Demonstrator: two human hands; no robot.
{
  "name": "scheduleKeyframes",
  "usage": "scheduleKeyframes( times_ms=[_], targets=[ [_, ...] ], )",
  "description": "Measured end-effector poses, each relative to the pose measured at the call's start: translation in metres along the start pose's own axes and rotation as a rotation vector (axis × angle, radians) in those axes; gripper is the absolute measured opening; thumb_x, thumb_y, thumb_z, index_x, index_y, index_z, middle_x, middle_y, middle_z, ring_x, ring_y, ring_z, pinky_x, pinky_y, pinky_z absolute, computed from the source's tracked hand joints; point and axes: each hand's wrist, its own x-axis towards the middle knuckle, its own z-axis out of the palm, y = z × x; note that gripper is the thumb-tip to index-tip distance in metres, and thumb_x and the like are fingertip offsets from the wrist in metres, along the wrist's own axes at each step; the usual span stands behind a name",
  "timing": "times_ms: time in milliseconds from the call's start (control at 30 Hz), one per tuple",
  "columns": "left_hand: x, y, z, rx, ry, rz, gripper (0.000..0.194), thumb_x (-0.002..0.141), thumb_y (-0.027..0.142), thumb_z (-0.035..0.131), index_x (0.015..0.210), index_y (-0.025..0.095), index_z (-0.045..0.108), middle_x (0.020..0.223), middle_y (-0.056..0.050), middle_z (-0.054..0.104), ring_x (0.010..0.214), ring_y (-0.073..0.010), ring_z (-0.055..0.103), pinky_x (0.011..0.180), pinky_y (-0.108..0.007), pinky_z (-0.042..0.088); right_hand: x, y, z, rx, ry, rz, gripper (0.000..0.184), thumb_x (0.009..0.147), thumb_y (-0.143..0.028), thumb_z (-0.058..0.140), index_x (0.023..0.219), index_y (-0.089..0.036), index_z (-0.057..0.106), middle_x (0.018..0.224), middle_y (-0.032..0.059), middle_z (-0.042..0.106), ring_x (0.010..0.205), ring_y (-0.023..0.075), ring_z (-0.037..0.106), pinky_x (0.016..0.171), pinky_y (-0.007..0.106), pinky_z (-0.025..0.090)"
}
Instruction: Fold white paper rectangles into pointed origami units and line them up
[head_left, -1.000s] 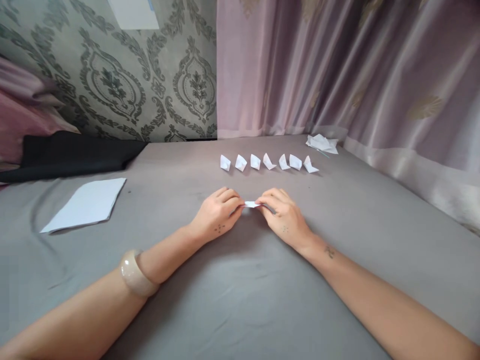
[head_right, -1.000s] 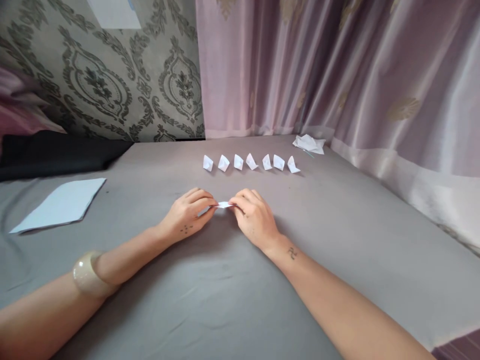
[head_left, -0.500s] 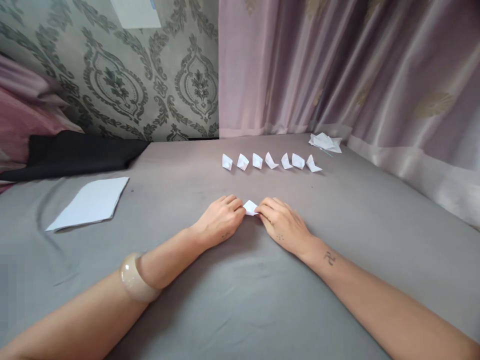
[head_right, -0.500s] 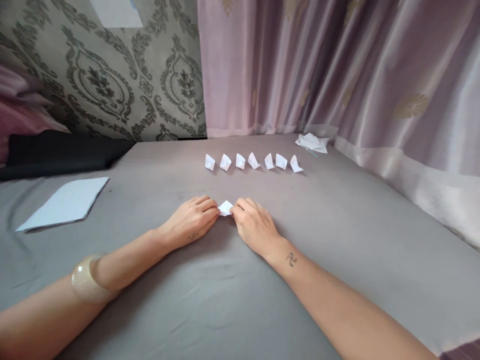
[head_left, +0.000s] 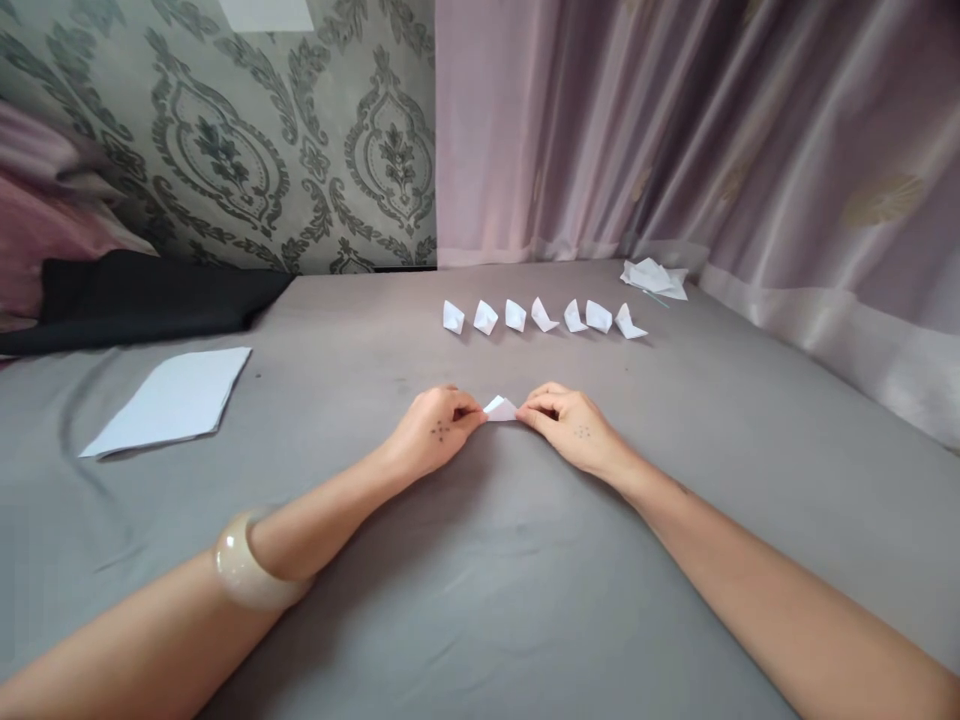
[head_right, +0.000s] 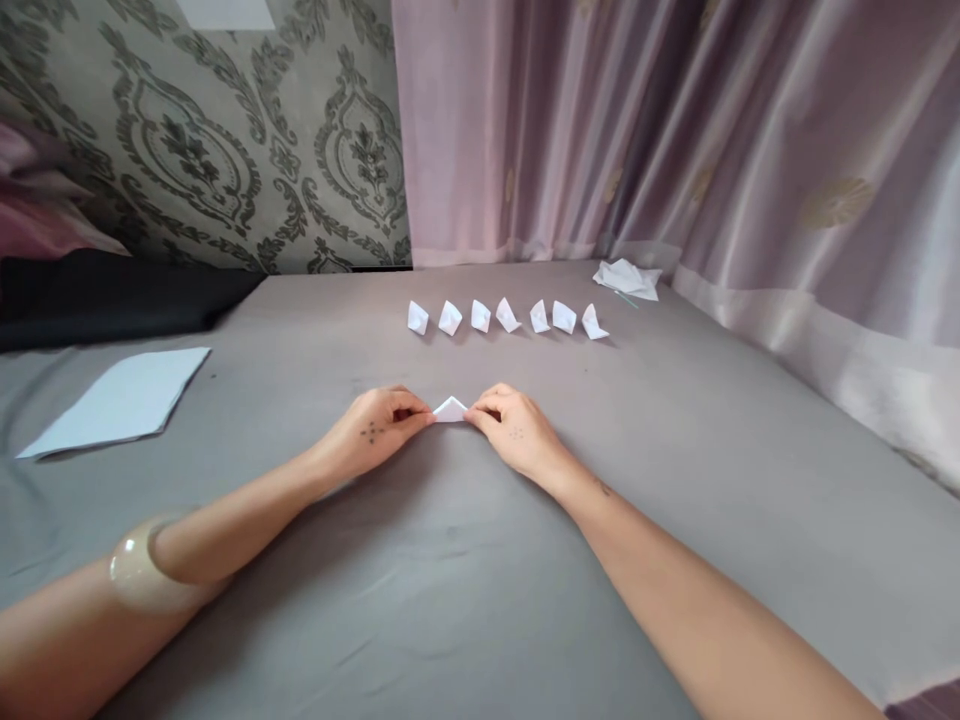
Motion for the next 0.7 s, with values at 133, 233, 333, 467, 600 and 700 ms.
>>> scheduleKeyframes(
  times_ms=[133, 233, 333, 467, 600, 700],
  targets=[
    [0.002, 0.001, -0.001, -0.003, -0.005, -0.047, 0.023, 0.081, 0.031, 0.054, 0.072, 0.018, 0.072, 0.079, -0.005, 0.065, 0.067, -0.0163, 0.059, 0.062, -0.026, 0.044, 0.004, 0.003, 0.003, -0.022, 0.025, 0.014, 0.022, 0.084, -0.032, 0.056, 0.071, -0.02, 0.069, 0.095, 0.0032, 0.062, 0.075, 0.0138, 0.056, 0.074, 0.03, 0.041],
    [0.005, 0.0, 0.0, 0.008, 0.007, -0.073, 0.022, 0.08, 0.031, 0.056, 0.071, 0.017, 0.071, 0.077, -0.005, 0.064, 0.067, -0.0169, 0.058, 0.061, -0.027, 0.043, 0.006, 0.005, 0.005, -0.033, 0.047, 0.01, 0.022, 0.083, -0.033, 0.057, 0.068, -0.02, 0.067, 0.095, 0.0034, 0.062, 0.076, 0.0143, 0.056, 0.074, 0.03, 0.041],
    [0.007, -0.001, 0.001, 0.028, 0.01, -0.031, 0.023, 0.08, 0.03, 0.055, 0.066, 0.017, 0.068, 0.072, -0.005, 0.062, 0.067, -0.0173, 0.056, 0.061, -0.028, 0.043, 0.008, 0.007, 0.006, -0.048, 0.055, 0.016, 0.023, 0.082, -0.035, 0.057, 0.066, -0.02, 0.065, 0.096, 0.0037, 0.062, 0.076, 0.015, 0.056, 0.074, 0.031, 0.042],
    [0.009, -0.004, 0.002, 0.009, -0.004, 0.029, 0.028, 0.079, 0.032, 0.054, 0.057, 0.017, 0.062, 0.065, -0.004, 0.059, 0.071, -0.0174, 0.054, 0.061, -0.027, 0.042, 0.01, 0.008, 0.005, -0.066, 0.046, 0.023, 0.025, 0.082, -0.036, 0.057, 0.064, -0.02, 0.065, 0.096, 0.0039, 0.062, 0.074, 0.0151, 0.056, 0.072, 0.031, 0.042],
    [0.011, -0.006, 0.002, -0.056, -0.04, -0.002, 0.03, 0.078, 0.035, 0.054, 0.054, 0.016, 0.058, 0.061, -0.002, 0.055, 0.062, -0.0142, 0.051, 0.055, -0.024, 0.038, 0.011, 0.008, 0.005, -0.045, 0.036, 0.044, 0.025, 0.081, -0.037, 0.059, 0.063, -0.02, 0.065, 0.098, 0.0037, 0.063, 0.075, 0.0153, 0.057, 0.071, 0.031, 0.043],
    [0.011, -0.006, 0.002, -0.061, -0.067, -0.059, 0.031, 0.077, 0.036, 0.054, 0.053, 0.016, 0.055, 0.062, -0.001, 0.054, 0.058, -0.0128, 0.048, 0.051, -0.024, 0.034, 0.011, 0.008, 0.005, -0.04, 0.038, 0.061, 0.025, 0.079, -0.037, 0.06, 0.062, -0.02, 0.065, 0.098, 0.0032, 0.063, 0.075, 0.0152, 0.057, 0.072, 0.031, 0.043]
  ],
)
